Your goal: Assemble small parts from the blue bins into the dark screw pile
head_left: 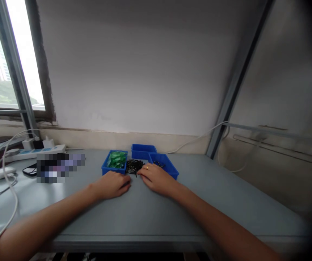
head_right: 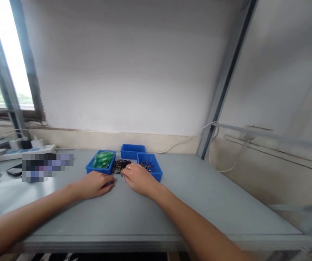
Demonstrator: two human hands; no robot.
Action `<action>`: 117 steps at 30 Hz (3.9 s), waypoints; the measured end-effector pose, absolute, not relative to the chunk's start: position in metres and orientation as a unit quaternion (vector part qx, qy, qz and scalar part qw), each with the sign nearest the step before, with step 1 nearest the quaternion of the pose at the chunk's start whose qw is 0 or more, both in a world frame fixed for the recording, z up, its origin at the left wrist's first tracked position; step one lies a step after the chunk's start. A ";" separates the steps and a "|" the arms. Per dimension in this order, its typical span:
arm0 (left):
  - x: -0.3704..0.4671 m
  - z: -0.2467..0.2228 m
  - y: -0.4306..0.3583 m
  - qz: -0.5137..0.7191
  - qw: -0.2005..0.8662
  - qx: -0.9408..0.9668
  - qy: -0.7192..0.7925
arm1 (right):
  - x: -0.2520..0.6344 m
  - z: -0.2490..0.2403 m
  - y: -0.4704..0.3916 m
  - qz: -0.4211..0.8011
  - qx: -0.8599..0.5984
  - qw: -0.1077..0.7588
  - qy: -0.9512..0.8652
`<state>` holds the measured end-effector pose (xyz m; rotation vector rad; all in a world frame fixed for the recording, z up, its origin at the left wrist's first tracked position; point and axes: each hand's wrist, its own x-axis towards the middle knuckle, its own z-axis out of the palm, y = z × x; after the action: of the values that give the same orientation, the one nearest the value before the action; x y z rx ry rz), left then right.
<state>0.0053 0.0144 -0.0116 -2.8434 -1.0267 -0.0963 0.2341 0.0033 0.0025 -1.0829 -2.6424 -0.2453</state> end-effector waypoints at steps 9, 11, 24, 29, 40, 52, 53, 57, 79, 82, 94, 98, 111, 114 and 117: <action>0.004 -0.018 0.017 -0.037 0.066 -0.930 -0.360 | 0.217 -0.026 0.004 -0.043 -0.367 0.121 -0.921; 0.004 -0.018 0.017 -0.046 0.063 -0.930 -0.360 | 0.214 -0.030 0.006 -0.042 -0.367 0.137 -0.919; 0.007 -0.020 0.016 -0.032 0.073 -0.911 -0.405 | 0.208 -0.032 0.019 -0.049 -0.401 0.138 -0.904; 0.007 -0.018 0.015 -0.030 0.065 -0.912 -0.403 | 0.208 -0.029 0.018 -0.036 -0.400 0.139 -0.905; 0.007 -0.017 0.014 -0.031 0.065 -0.914 -0.399 | 0.208 -0.031 0.020 -0.029 -0.414 0.133 -0.900; 0.006 -0.016 0.014 -0.022 0.069 -0.916 -0.396 | 0.209 -0.029 0.019 -0.022 -0.410 0.126 -0.903; 0.006 -0.016 0.014 -0.024 0.066 -0.916 -0.395 | 0.209 -0.029 0.020 -0.021 -0.408 0.124 -0.904; 0.007 -0.014 0.014 -0.028 0.059 -0.918 -0.392 | 0.210 -0.032 0.022 -0.021 -0.404 0.123 -0.906; 0.006 -0.013 0.014 -0.012 0.054 -0.917 -0.395 | 0.216 -0.032 0.025 0.035 -0.404 0.181 -0.896; 0.006 -0.012 0.014 -0.011 0.057 -0.918 -0.393 | 0.217 -0.033 0.025 0.025 -0.399 0.188 -0.897; 0.006 -0.011 0.014 -0.007 0.061 -0.915 -0.398 | 0.217 -0.031 0.022 0.025 -0.393 0.211 -0.895; 0.005 -0.014 0.015 -0.012 0.066 -0.916 -0.395 | 0.218 -0.033 0.023 0.028 -0.387 0.220 -0.895; 0.004 -0.016 0.017 -0.043 0.052 -0.925 -0.375 | 0.221 -0.027 0.014 0.065 -0.363 0.211 -0.905; 0.003 -0.017 0.017 -0.041 0.052 -0.924 -0.377 | 0.221 -0.029 0.015 0.061 -0.368 0.191 -0.908; 0.004 -0.017 0.017 -0.036 0.053 -0.922 -0.382 | 0.221 -0.029 0.015 0.049 -0.372 0.188 -0.908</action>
<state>0.0036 0.0169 -0.0170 -2.8030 -1.1608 -0.1108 0.2209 0.0154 -0.0295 -1.0473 -2.5545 0.1369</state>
